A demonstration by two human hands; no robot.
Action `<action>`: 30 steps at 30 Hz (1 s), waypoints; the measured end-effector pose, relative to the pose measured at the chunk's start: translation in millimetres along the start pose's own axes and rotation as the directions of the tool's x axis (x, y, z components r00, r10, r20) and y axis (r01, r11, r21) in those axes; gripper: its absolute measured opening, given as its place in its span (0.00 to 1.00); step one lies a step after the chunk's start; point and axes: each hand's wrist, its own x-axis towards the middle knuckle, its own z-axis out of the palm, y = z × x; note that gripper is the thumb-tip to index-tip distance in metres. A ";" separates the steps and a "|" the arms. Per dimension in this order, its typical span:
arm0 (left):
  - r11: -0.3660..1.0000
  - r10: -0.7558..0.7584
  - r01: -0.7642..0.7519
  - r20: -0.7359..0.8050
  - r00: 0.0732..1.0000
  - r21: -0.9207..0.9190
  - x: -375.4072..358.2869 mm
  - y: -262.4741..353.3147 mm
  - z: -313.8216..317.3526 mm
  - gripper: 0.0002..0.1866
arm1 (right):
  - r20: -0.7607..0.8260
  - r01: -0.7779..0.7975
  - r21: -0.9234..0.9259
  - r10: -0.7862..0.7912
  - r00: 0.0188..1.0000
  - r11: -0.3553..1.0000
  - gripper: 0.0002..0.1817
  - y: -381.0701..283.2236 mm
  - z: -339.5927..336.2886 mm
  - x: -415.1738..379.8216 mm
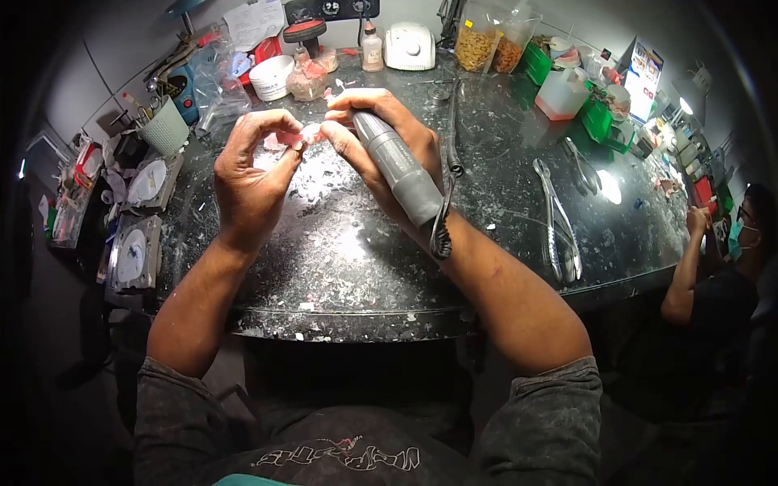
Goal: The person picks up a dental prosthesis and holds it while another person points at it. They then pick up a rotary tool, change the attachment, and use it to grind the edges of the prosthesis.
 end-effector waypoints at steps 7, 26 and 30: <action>0.986 -0.061 0.076 0.104 0.993 -0.149 -1.6 -8.6 -1.3 0.13 | 0.215 -0.149 0.217 0.101 0.971 0.965 0.14 7.4 -8.3 4.8; 0.872 -0.275 0.364 0.288 0.917 -0.327 1.6 -12.6 -6.9 0.12 | 0.293 -0.164 0.181 0.106 0.950 0.970 0.18 8.8 -13.0 8.3; 0.941 -0.135 0.194 0.216 0.967 -0.278 0.0 -11.1 -2.8 0.14 | 0.299 -0.033 0.097 0.002 0.954 0.995 0.23 18.6 -7.5 5.4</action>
